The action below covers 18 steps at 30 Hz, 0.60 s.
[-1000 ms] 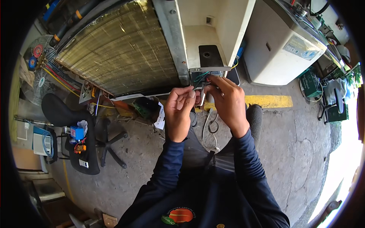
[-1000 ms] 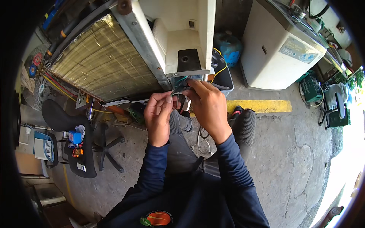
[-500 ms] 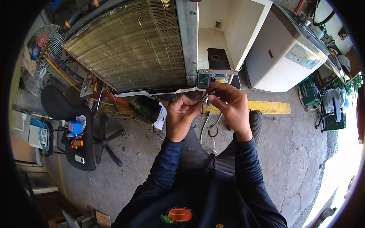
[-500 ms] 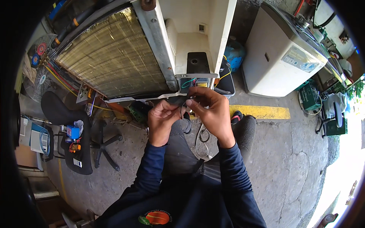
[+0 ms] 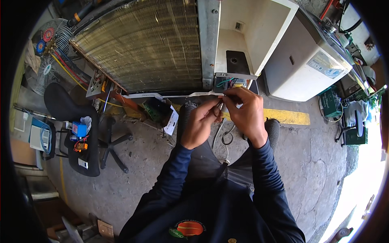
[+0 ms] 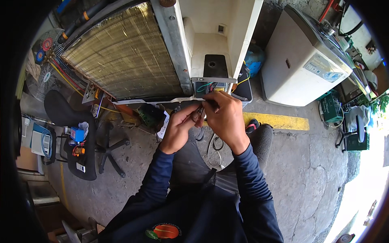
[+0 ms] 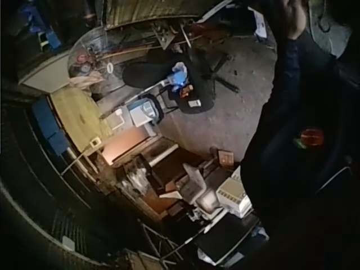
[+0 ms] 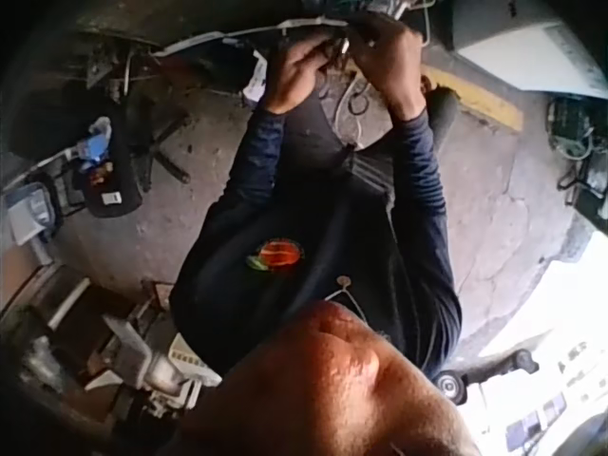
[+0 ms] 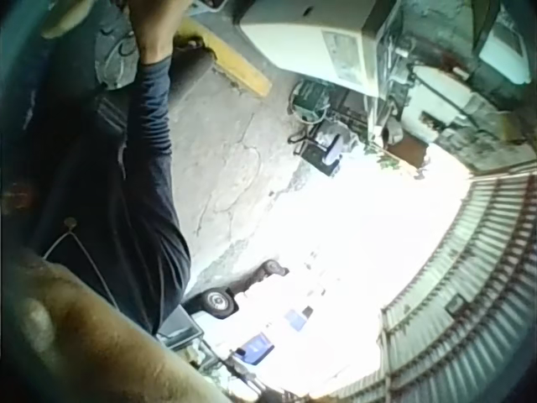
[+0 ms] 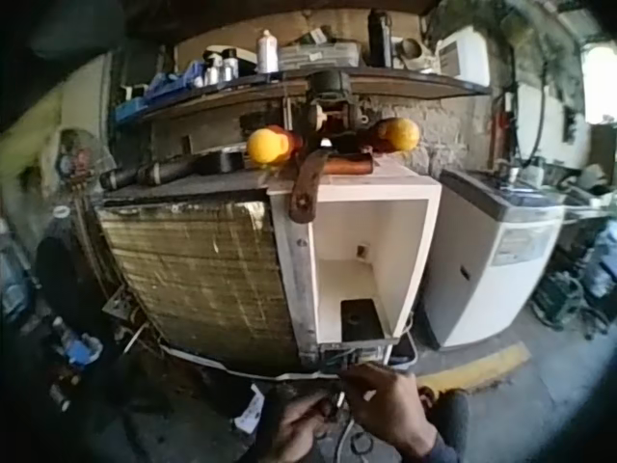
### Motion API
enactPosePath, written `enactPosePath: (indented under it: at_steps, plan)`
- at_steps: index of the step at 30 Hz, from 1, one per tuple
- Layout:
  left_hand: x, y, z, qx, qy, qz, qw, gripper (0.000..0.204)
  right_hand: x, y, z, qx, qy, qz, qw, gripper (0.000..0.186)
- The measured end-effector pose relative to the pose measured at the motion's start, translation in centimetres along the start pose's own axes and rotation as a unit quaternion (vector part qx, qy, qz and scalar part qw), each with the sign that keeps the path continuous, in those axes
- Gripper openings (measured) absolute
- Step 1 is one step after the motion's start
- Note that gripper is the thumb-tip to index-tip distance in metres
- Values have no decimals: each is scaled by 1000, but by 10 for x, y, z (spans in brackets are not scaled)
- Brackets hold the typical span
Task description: Repairing and testing components of an air conditioning unit, including wiring adjustments and checking the remote control with a multimeter.
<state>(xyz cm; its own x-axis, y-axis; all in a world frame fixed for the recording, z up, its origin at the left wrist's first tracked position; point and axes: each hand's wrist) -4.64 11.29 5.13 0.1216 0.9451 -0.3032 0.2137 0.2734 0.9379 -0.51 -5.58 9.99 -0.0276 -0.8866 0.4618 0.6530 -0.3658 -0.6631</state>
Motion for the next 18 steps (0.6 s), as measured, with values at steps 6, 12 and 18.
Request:
enactPosePath:
  at_steps: [6, 12, 18]
  plan:
    - [-1, 8, 11, 79, -47, -63, 994, 26, 6, -4, -1, 32, 47, 11, 998, 18]
    - [-15, 17, 10, -13, 44, 56, 997, 20, 21, -7, 3, 69, -4, -51, 996, 21]
    - [-49, 19, 21, -77, 96, -111, 986, 15, 16, -8, 1, 107, 30, -104, 988, 28]
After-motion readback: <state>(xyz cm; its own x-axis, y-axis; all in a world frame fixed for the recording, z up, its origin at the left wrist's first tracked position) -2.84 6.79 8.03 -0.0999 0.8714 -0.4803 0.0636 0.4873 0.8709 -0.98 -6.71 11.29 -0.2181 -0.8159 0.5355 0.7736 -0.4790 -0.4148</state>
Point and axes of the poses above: each hand's wrist, its own z-axis towards the middle knuckle, its own x-axis out of the back of the hand, y = z × x, and after that the axes turned 14 degrees about x, right-handed
